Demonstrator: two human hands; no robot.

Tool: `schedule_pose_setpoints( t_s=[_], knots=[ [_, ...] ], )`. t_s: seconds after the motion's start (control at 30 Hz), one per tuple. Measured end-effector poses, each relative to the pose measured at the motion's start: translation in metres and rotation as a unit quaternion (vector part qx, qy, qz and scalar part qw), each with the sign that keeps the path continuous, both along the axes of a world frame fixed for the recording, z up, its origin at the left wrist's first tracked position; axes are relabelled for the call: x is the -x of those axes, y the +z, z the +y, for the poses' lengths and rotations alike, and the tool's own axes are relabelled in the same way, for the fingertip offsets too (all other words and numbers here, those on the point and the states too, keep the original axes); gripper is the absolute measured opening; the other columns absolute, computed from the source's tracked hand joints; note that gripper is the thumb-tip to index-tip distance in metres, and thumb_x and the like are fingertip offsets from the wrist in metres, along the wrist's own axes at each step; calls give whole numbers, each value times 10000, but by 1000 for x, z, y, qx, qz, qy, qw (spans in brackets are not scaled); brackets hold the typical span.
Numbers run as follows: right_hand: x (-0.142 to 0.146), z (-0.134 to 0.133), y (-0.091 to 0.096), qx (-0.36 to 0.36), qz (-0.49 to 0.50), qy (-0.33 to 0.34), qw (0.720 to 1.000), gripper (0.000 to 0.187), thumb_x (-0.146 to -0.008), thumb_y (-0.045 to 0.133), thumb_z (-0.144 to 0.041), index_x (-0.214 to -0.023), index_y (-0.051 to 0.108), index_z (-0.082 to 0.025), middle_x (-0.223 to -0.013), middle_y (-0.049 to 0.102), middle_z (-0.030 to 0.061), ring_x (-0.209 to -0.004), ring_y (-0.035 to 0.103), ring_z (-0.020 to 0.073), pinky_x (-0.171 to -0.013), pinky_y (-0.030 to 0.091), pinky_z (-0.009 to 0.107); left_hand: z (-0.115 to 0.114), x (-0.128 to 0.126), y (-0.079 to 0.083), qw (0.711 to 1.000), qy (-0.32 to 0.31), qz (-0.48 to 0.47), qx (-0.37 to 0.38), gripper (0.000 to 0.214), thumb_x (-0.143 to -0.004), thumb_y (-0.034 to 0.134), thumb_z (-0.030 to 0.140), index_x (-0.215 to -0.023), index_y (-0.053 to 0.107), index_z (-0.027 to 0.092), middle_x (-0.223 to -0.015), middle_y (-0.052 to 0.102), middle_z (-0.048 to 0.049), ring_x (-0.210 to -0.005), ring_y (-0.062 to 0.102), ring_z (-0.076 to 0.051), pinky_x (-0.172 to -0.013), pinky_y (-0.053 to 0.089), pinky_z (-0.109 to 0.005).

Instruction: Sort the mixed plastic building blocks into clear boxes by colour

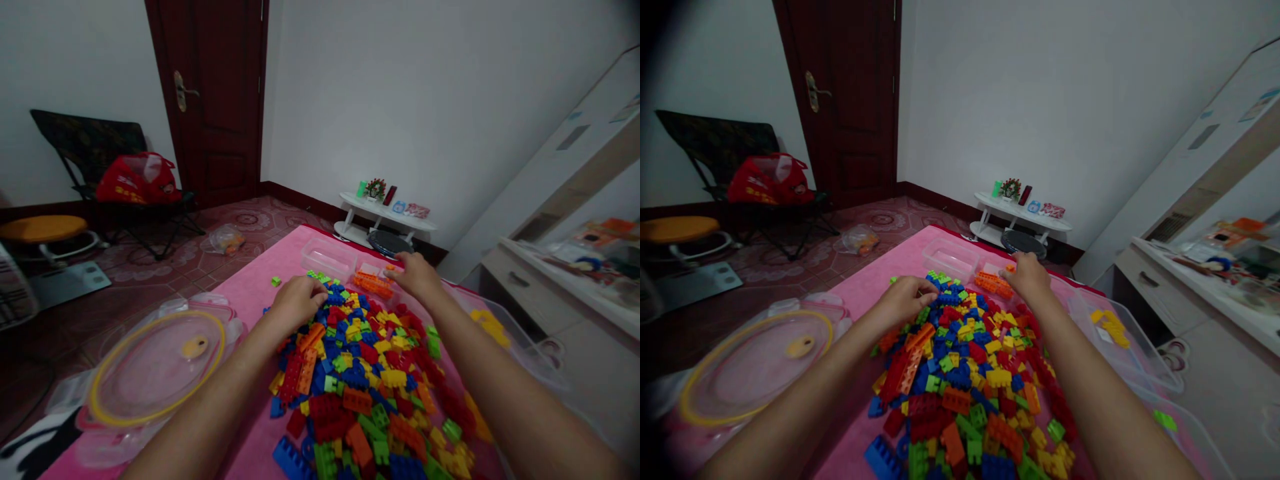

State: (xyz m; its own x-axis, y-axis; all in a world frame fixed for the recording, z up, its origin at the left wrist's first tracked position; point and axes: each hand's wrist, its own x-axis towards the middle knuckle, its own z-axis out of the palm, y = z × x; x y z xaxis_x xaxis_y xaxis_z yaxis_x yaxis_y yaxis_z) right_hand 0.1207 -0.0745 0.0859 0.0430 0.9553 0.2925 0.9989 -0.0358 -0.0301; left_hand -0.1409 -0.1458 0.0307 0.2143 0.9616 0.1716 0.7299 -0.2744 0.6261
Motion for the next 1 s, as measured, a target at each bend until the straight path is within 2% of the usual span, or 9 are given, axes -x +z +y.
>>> schedule_pose_setpoints(
  t_s=[0.1, 0.2, 0.3, 0.4, 0.53, 0.67, 0.83, 0.93, 1.0],
  knots=[
    [22, -31, -12, 28, 54, 87, 994, 417, -752, 642, -397, -1108, 653, -181, -1121, 634, 126, -930, 609, 243, -766, 441, 315, 1, 2, 0, 1000, 11, 1, -3, 216, -791, 553, 265, -901, 734, 225, -900, 732, -43, -813, 643, -184, -705, 444, -257],
    [48, -78, -22, 84, 126, 177, 972, 294, -749, 634, -358, -996, 702, -214, -1002, 684, 77, -861, 616, 222, -738, 440, 300, -1, 3, 2, 1000, 4, 17, 7, 210, -790, 553, 256, -896, 733, 228, -889, 730, -41, -803, 643, -178, -702, 446, -253],
    [59, -120, -31, 114, 226, 195, 947, 261, -723, 645, -365, -937, 721, -237, -852, 696, 46, -712, 614, 196, -642, 434, 289, -7, 4, 7, 997, 3, 73, 20, 153, -742, 623, 309, -819, 738, 242, -834, 724, -35, -772, 643, -192, -663, 442, -258],
    [55, -144, -37, 104, 311, 188, 926, 245, -694, 660, -376, -885, 731, -239, -707, 666, 25, -595, 572, 171, -553, 411, 270, -16, 3, 12, 989, -17, 138, 59, 178, -580, 761, 384, -680, 727, 241, -707, 699, -32, -727, 645, -225, -626, 436, -268],
    [45, -153, -37, 81, 389, 173, 901, 243, -692, 654, -377, -859, 729, -216, -629, 627, 17, -533, 528, 151, -485, 387, 251, -24, -4, 10, 984, -60, 154, 72, 189, -462, 812, 269, -583, 687, 194, -629, 672, -54, -671, 638, -255, -575, 425, -282],
    [43, -155, -33, 61, 400, 175, 897, 240, -699, 657, -381, -863, 730, -222, -669, 649, 23, -556, 546, 156, -500, 410, 255, -22, -11, 5, 988, -74, 128, 36, 137, -568, 704, 189, -705, 704, 202, -679, 682, -33, -667, 621, -201, -575, 412, -251],
    [44, -158, -30, 51, 403, 219, 887, 200, -702, 668, -366, -842, 737, -241, -730, 673, 24, -585, 569, 158, -529, 435, 260, -19, -6, 18, 999, -31, 21, -9, 264, -750, 568, 295, -962, 680, 184, -782, 684, -14, -680, 588, -151, -622, 421, -233],
    [41, -160, -28, 44, 408, 221, 885, 192, -702, 665, -359, -841, 740, -250, -746, 687, 30, -614, 592, 174, -545, 451, 269, -32, 0, 22, 998, -58, 28, -5, 270, -749, 572, 300, -975, 660, 181, -760, 666, -8, -649, 568, -142, -593, 402, -226],
    [37, -161, -26, 32, 403, 217, 889, 197, -697, 668, -369, -840, 740, -254, -758, 697, 35, -628, 606, 187, -556, 464, 280, -48, 5, 16, 996, -70, 62, 0, 252, -719, 600, 295, -945, 647, 193, -780, 656, -8, -659, 566, -146, -586, 393, -225]
  ],
)
